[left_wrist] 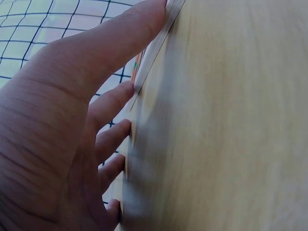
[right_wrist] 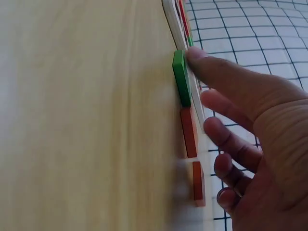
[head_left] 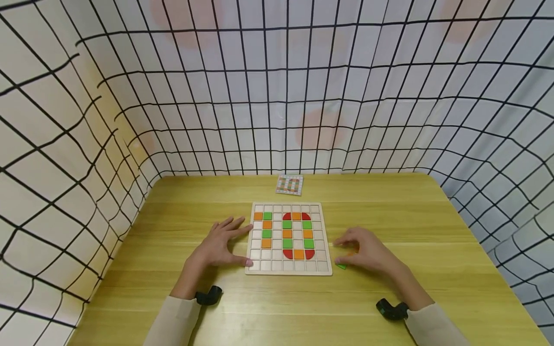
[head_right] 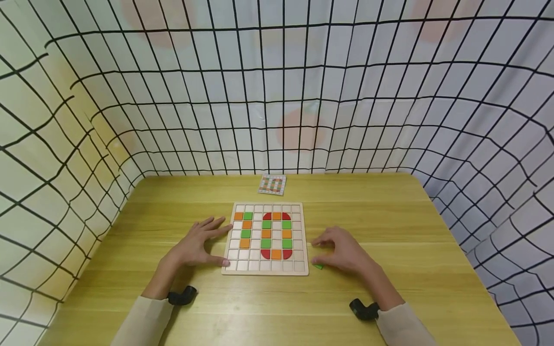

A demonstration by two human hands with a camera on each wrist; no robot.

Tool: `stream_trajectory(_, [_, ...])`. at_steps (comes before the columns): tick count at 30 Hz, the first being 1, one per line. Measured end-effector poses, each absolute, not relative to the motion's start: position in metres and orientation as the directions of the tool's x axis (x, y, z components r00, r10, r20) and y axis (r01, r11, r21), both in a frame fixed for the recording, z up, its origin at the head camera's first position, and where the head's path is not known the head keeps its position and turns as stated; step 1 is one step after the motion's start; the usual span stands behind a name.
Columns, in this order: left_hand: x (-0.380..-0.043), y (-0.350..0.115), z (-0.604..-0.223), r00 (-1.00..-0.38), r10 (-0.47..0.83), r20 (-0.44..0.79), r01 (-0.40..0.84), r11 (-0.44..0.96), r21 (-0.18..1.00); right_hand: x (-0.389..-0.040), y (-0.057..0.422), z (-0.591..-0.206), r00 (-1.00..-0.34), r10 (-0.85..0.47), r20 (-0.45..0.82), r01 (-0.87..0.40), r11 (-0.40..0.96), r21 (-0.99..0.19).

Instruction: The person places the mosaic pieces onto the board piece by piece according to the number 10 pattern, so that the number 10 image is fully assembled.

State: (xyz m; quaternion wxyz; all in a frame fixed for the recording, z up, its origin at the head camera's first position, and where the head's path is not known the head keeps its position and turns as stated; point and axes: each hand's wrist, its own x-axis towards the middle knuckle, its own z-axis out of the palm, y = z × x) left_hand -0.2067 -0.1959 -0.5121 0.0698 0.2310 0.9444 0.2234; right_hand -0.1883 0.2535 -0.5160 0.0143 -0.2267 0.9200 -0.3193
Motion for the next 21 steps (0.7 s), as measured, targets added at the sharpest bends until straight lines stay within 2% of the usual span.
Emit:
stream_trajectory(3, [-0.207,-0.196,-0.513,-0.883,0.468,-0.028,0.406,0.792,0.456,-0.189,0.258,-0.520,-0.901,-0.414,0.130,-0.405,0.694,-0.595])
stream_trajectory(10, [-0.207,-0.197,-0.514,-0.883,0.470,-0.020,0.410,0.790,0.457,-0.196,0.266,-0.530,-0.947,-0.291,0.137,-0.313,0.734,-0.603])
stream_trajectory(21, [-0.206,-0.197,-0.514,-0.885,0.466,-0.018,0.404,0.785,0.469,-0.196,0.285,-0.532,-0.890,-0.434,0.140,-0.416,0.645,-0.641])
